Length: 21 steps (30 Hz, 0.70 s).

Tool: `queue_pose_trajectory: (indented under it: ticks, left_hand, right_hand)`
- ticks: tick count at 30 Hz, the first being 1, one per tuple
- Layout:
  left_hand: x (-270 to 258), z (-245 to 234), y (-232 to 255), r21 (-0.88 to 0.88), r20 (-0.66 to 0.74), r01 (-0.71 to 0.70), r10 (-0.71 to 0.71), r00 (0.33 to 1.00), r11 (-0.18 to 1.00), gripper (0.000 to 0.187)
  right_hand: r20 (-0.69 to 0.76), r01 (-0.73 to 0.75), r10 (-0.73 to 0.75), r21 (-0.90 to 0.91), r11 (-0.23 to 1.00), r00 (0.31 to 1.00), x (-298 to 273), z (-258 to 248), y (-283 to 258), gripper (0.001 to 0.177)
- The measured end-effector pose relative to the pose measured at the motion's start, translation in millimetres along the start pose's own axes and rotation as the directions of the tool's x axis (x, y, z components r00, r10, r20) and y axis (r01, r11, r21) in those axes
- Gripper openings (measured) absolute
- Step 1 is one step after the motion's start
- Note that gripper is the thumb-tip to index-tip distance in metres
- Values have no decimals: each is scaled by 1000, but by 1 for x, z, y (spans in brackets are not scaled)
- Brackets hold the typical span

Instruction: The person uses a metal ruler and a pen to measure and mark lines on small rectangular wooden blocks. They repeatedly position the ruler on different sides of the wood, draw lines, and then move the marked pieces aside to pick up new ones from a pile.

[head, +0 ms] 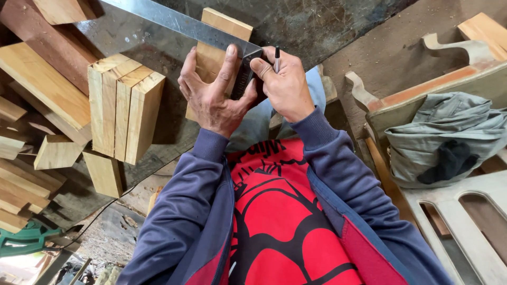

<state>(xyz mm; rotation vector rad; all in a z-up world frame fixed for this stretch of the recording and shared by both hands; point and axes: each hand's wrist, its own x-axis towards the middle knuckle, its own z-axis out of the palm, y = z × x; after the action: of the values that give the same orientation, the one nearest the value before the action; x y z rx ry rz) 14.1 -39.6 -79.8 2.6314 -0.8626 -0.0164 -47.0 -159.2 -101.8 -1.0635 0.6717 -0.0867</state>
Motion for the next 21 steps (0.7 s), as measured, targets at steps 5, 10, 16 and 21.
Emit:
queue_pose_trajectory:
  ticks: [5, 10, 16, 21]
  left_hand:
    - [0, 0, 0, -4, -3, 6, -6, 1000, 1000, 54]
    - [0, 0, 0, -8, -2, 18, -18, 1000, 1000, 55]
    - [-2, 1, -2, 0, -3, 20, -20, 1000, 1000, 55]
    - [0, 1, -1, -1, 11, 27, -27, 1000, 1000, 55]
  right_hand:
    - [-5, 6, -6, -8, 1000, 1000, 0, 0, 0, 10]
    - [-18, -26, 26, -12, 1000, 999, 0, 0, 0, 10]
    - [-5, 2, -2, -21, 1000, 1000, 0, -1, 1, 10]
    - [-8, 0, 0, -15, 1000, 1000, 1, -1, 3, 10]
